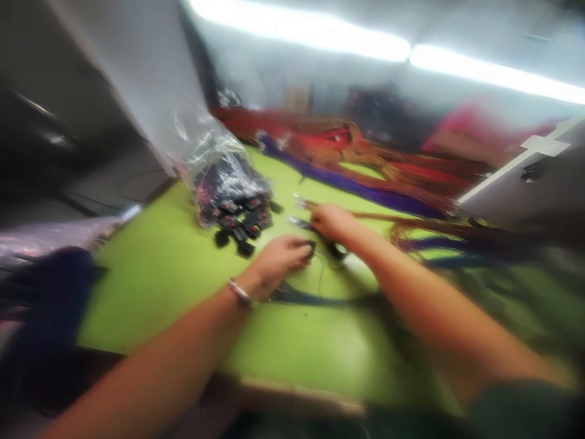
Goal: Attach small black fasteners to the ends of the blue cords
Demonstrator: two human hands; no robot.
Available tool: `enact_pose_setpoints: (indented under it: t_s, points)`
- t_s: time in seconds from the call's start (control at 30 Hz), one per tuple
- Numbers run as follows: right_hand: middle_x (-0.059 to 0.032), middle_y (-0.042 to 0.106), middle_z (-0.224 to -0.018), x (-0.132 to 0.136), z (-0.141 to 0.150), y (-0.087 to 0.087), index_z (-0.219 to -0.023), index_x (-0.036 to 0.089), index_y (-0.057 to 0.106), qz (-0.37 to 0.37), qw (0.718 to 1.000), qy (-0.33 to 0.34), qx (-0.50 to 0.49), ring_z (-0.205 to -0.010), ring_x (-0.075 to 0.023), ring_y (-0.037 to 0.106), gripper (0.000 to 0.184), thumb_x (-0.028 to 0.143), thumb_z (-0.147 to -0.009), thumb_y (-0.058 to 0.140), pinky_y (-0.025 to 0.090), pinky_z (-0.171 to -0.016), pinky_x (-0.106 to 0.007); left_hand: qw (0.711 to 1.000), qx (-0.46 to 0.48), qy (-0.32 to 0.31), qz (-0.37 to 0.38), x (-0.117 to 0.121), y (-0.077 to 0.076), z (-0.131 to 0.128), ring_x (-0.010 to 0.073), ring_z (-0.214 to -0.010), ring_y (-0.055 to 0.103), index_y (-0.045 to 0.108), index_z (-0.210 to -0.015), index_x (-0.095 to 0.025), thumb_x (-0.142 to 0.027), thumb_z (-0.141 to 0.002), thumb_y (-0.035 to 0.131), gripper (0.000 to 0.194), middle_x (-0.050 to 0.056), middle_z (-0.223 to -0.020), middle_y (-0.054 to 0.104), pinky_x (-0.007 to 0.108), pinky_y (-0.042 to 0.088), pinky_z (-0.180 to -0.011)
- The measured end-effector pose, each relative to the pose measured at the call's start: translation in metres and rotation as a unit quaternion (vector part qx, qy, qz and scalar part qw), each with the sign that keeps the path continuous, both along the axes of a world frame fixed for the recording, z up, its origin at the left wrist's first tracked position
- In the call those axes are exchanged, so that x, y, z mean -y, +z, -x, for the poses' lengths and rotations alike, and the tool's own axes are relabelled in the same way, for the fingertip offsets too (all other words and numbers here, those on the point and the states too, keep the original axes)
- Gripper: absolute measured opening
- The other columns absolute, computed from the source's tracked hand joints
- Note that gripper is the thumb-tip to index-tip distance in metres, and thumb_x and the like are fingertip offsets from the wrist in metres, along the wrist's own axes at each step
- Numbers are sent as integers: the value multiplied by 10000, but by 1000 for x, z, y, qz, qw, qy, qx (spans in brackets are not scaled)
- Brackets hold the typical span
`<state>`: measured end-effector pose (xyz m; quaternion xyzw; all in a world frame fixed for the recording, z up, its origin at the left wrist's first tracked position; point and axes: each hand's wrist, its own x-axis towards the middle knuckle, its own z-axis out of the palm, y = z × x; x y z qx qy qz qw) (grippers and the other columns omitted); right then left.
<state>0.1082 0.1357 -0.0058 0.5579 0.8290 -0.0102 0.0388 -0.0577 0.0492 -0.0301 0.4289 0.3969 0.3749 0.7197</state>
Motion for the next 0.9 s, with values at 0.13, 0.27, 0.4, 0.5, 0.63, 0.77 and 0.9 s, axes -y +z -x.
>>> enact_pose_setpoints:
  t_s: [0.13, 0.27, 0.4, 0.5, 0.63, 0.77, 0.9]
  points:
    - [-71, 680, -869, 4, -1, -2, -844, 181, 691, -31, 998, -29, -36, -703, -154, 548, 246, 232, -801, 455, 339, -589, -239, 1000, 10, 1, 5, -1, 1, 0, 94, -692, 595, 637, -848, -138, -316, -690, 725, 254, 24, -791, 633, 221, 445, -654]
    - [-49, 677, -774, 27, -12, 12, -815, 166, 689, -51, 984, -55, -159, -673, -139, 538, 228, 213, -783, 468, 360, -613, -231, 999, 41, 12, 26, -2, 4, 1, 91, -696, 602, 654, -857, -132, -267, -683, 734, 235, 32, -812, 649, 218, 457, -676]
    - [-6, 634, -627, 64, -21, 17, -693, 144, 676, -28, 947, -56, -316, -589, -102, 512, 166, 173, -720, 514, 370, -586, -206, 997, 67, 18, 42, -3, 6, 0, 97, -703, 604, 665, -874, -123, -218, -684, 733, 223, 48, -839, 663, 230, 468, -704]
    - [5, 618, -591, 86, -21, 12, -658, 144, 666, -27, 921, -81, -381, -563, -92, 497, 164, 173, -715, 516, 369, -574, -204, 996, 77, 8, 54, -1, 5, -4, 97, -697, 596, 666, -880, -113, -200, -690, 726, 218, 55, -825, 666, 235, 469, -714]
    - [4, 630, -617, 97, -19, 3, -668, 149, 661, -43, 902, -92, -419, -581, -91, 501, 163, 174, -717, 508, 369, -592, -202, 996, 75, -9, 55, 2, 3, -9, 97, -701, 590, 658, -873, -100, -207, -720, 703, 191, 69, -813, 666, 220, 464, -695]
    - [11, 616, -594, 96, -19, -3, -664, 162, 658, -37, 913, -88, -396, -558, -90, 483, 158, 190, -711, 510, 345, -567, -202, 996, 67, -23, 49, 3, 2, -10, 98, -723, 591, 655, -884, -92, -207, -745, 679, 182, 80, -842, 665, 219, 464, -715]
    - [10, 607, -585, 96, -18, -6, -656, 170, 647, -33, 925, -83, -369, -541, -92, 470, 156, 203, -714, 507, 325, -546, -203, 996, 64, -14, 59, 3, 4, -11, 92, -703, 589, 658, -874, -91, -196, -724, 699, 189, 81, -851, 669, 212, 465, -689]
